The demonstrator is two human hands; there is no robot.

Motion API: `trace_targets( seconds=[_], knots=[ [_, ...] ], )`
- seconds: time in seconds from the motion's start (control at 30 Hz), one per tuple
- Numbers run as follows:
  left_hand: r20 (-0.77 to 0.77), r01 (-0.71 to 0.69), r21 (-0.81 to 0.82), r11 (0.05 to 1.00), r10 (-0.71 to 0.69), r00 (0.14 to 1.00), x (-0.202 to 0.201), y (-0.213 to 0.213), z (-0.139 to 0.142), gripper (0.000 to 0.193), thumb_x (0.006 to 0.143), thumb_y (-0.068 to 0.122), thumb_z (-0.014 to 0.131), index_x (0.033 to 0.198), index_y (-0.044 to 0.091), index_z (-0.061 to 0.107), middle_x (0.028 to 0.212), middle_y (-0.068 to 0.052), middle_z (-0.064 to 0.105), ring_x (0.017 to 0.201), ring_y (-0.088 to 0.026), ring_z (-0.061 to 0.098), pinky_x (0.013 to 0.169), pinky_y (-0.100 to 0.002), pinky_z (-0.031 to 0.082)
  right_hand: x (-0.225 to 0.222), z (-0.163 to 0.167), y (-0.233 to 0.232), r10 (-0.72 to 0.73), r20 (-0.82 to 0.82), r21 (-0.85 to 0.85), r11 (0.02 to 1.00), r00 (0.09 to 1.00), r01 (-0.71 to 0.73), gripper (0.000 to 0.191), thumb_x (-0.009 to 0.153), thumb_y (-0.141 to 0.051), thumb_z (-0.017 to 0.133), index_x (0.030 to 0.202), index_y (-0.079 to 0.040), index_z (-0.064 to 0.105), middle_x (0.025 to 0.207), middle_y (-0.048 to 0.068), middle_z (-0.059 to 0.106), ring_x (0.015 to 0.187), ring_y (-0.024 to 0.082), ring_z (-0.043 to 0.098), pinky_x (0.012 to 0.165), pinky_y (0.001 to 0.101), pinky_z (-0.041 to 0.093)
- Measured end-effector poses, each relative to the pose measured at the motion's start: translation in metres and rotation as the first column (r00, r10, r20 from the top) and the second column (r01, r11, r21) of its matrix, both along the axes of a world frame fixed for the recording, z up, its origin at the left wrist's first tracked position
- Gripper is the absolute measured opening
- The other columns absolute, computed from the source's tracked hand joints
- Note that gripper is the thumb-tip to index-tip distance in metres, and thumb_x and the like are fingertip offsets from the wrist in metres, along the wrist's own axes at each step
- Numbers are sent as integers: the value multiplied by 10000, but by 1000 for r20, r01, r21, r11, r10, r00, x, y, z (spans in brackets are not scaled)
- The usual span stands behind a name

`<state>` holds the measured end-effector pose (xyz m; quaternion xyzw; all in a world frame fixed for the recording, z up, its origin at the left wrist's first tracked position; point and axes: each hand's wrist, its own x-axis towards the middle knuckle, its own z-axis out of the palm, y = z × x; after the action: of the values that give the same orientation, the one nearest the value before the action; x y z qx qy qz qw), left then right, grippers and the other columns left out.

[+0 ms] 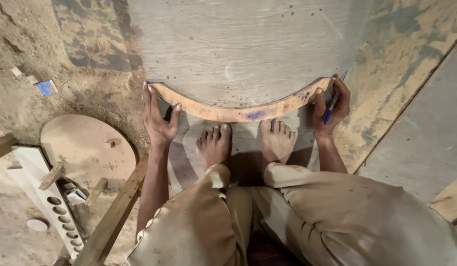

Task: The person kneels on the floor of a workshop and holds a curved wooden template against a flat board. They use a blue marker to trace along the template's edge, repositioning and flipping the template to trace the curved outline onto the board.

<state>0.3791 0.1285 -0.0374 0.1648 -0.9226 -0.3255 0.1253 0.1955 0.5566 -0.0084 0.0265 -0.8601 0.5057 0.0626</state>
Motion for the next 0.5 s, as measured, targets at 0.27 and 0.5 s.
trace_targets(
  seconds=[0.27,0.5],
  knots=[
    [432,439,-194,878,-325,841,-7,93,40,513,1130,433,526,1539,125,486,1686,-178,320,1602,-371,258,1350,-601,175,0,-4,-1,-26,25,-69,997,999,28,420,1045,-185,743,1375,15,578,1433,177,622,1324,260,590,1190,393,459],
    [386,634,-122,764,-552,739,-30,152,75,696,964,566,536,1507,131,500,1530,-154,447,1395,-422,401,1077,-810,263,2,-3,-1,-4,70,-77,997,998,10,413,1066,-157,726,1401,10,551,1408,157,604,1245,233,575,1114,373,476]
  ],
)
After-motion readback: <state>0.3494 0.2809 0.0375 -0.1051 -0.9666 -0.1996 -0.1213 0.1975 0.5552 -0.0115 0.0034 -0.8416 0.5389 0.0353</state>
